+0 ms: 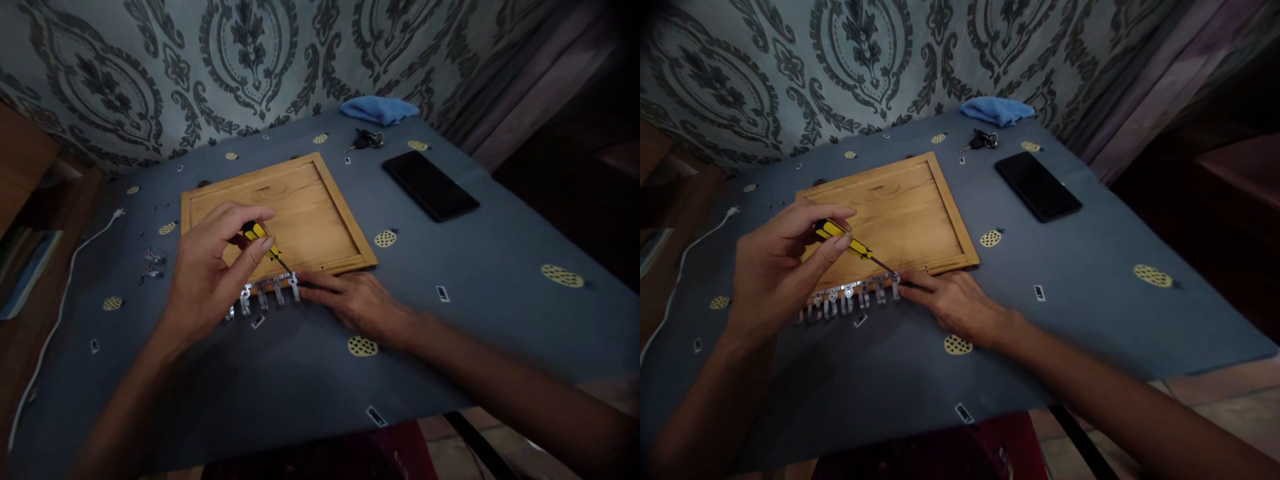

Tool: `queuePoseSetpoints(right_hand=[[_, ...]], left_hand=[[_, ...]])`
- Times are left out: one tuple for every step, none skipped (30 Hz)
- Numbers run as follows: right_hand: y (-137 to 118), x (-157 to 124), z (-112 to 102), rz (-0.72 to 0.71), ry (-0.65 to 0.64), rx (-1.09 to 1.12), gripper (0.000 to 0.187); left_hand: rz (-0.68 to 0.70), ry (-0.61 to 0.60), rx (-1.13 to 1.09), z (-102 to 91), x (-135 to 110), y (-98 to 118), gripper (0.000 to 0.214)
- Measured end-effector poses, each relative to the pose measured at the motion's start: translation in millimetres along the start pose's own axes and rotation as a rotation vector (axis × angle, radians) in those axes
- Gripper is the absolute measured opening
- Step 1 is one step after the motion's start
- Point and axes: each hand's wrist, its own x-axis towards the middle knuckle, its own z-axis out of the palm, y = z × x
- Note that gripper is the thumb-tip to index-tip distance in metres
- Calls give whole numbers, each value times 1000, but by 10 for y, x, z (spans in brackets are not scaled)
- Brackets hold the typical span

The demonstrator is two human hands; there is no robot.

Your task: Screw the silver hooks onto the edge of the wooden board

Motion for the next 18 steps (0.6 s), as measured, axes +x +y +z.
queuePoseSetpoints(right_hand=[[1, -1, -1, -3, 5, 2, 58], [1, -2, 0, -10, 13, 3, 57], [2, -3, 2, -15, 20, 4, 57], [3, -4, 5, -18, 24, 5, 57], [3, -4, 8, -20, 29, 5, 57], [4, -5, 12, -21, 29, 5, 57], [5, -5, 16, -21, 25, 7, 57], [6, -4, 20, -19, 16, 9, 57], [7, -4, 23, -17, 7, 11, 57], [8, -4, 27, -17, 2, 13, 58], [10, -4, 29, -16, -2, 14, 58], [12, -4, 31, -13, -4, 15, 59], [14, -4, 33, -11, -5, 17, 59], [16, -4, 33, -11, -5, 20, 60], [17, -4, 32, -12, -4, 23, 59], [18, -4, 31, -13, -6, 25, 59], [19, -3, 30, -13, -9, 27, 59], [19, -3, 30, -13, -12, 27, 60]], left_hand=[[14, -4, 25, 8, -2, 8, 19], [27, -6, 49, 19, -3, 13, 20], [39, -5, 69, 32, -5, 16, 20], [50, -1, 83, 48, -8, 15, 21], [61, 4, 91, 65, -11, 13, 21], [69, 9, 98, 82, -15, 8, 22], [77, 15, 105, 97, -20, 3, 23], [84, 19, 115, 112, -27, -2, 23], [87, 22, 125, 125, -33, -8, 24], [88, 26, 131, 136, -40, -12, 25], [84, 29, 128, 146, -48, -16, 28], [73, 35, 116, 156, -54, -19, 30], [55, 43, 96, 165, -59, -21, 34], [33, 55, 69, 174, -63, -23, 37], [11, 66, 38, 182, -66, -24, 39], [-10, 73, 5, 190, -67, -25, 39], [-28, 78, -25, 196, -67, -25, 38], [-42, 78, -51, 202, -66, -25, 35]])
